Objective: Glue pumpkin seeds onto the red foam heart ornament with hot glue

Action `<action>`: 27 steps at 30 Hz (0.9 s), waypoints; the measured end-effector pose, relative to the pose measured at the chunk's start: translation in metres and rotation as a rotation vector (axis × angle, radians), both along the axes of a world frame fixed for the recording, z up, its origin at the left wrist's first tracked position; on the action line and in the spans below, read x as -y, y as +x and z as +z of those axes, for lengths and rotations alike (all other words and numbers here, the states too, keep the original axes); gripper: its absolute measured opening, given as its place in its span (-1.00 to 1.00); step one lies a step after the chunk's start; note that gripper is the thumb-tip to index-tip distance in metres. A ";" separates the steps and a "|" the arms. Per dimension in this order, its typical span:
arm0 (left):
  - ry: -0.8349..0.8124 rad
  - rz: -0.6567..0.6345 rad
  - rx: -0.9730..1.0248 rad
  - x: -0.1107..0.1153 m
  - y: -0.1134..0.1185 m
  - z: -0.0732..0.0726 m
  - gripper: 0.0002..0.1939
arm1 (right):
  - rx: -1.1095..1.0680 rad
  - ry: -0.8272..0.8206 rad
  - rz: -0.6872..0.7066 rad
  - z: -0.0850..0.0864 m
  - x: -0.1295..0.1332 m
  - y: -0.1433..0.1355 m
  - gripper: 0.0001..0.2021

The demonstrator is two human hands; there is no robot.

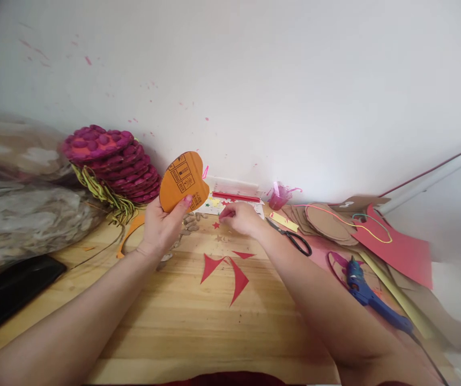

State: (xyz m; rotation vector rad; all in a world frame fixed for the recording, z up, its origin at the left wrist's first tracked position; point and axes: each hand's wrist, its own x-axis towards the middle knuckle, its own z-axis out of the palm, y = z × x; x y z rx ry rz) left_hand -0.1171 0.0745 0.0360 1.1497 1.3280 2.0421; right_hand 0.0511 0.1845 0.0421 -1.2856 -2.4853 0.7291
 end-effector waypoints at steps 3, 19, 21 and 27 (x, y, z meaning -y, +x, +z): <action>0.012 -0.010 0.012 0.000 0.000 0.000 -0.65 | -0.013 -0.005 0.045 -0.005 0.007 -0.007 -0.90; 0.012 -0.018 0.003 -0.001 -0.001 -0.002 -0.71 | -0.038 -0.025 0.048 -0.012 0.007 -0.013 -0.95; -0.002 -0.009 0.001 0.000 0.000 -0.001 -0.70 | -0.021 -0.016 0.035 -0.010 0.008 -0.013 -0.92; -0.015 -0.013 0.002 0.001 0.000 0.001 -0.70 | 0.062 0.017 -0.013 -0.005 0.000 -0.007 -0.94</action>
